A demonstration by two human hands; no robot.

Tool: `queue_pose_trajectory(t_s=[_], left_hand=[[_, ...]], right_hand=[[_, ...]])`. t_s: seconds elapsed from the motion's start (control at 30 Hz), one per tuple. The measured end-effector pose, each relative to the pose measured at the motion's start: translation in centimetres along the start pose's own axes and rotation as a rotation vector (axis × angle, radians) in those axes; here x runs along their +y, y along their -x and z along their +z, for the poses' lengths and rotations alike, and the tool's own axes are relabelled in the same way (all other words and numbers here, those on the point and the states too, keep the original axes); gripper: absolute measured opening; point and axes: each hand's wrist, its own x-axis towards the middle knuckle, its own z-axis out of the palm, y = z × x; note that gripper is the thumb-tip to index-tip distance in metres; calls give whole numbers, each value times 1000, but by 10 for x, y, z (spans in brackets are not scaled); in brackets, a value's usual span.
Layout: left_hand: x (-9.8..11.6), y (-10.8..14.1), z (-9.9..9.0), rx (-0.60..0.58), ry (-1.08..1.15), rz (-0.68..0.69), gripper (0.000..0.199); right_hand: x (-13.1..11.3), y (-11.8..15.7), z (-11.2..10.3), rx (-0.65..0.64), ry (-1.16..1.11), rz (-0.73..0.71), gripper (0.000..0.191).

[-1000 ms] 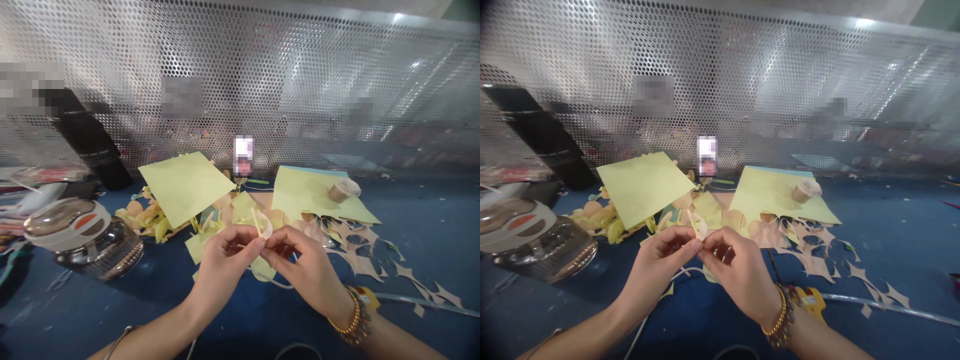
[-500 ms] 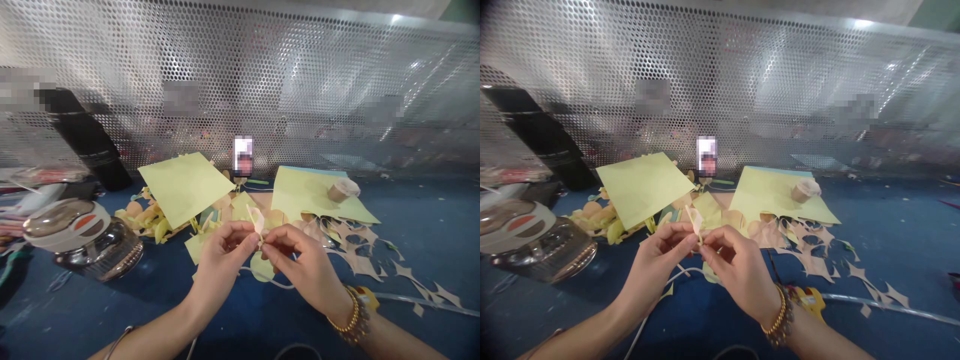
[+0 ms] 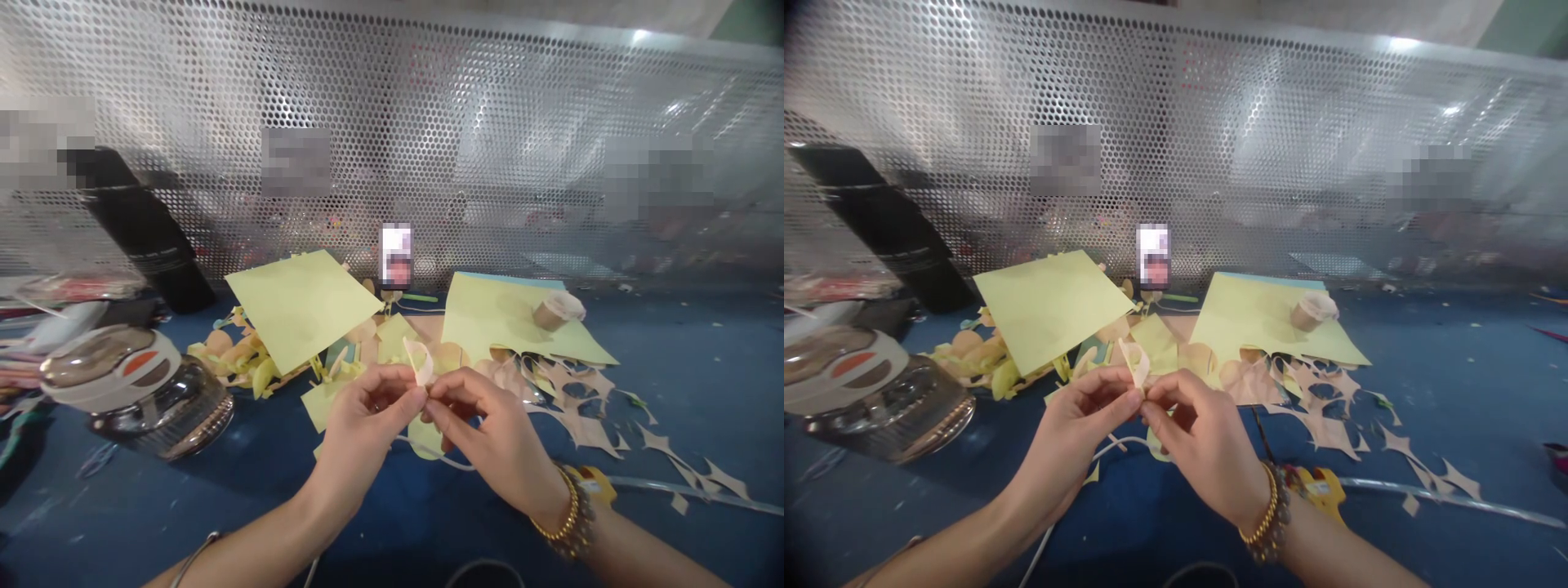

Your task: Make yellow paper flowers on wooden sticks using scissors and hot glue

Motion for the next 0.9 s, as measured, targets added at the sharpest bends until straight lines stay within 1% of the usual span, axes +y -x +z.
queue_pose_trajectory(t_s=[0.1, 0.23, 0.27, 0.3, 0.37, 0.43, 0.53, 0.7, 0.83, 0.9], left_hand=[[-2, -1, -2, 32, -13, -4, 18], [-2, 0, -4, 19, -19, 18, 20], [-1, 1, -3, 18, -21, 27, 19], [-1, 2, -2, 15, -25, 36, 18], [1, 4, 0, -1, -39, 47, 16], [2, 6, 1, -27, -61, 52, 14], [3, 7, 2, -44, -96, 76, 12], [1, 7, 1, -64, -149, 118, 11], [-1, 7, 1, -80, -183, 116, 13], [-2, 6, 1, -83, -194, 105, 15]], right_hand=[[-3, 0, -2, 17, 85, -71, 8], [-5, -2, -6, 182, 220, -198, 3], [-5, -3, -7, 203, 238, -213, 4], [-5, -4, -8, 203, 245, -219, 5], [-4, -6, -8, 159, 234, -217, 7], [-4, -7, -8, 117, 209, -210, 4], [-5, -8, -8, 83, 159, -173, 4], [-4, -10, -10, 60, 50, -126, 4], [-2, -12, -11, 33, -16, -82, 7], [-1, -12, -11, 44, -21, -64, 8]])
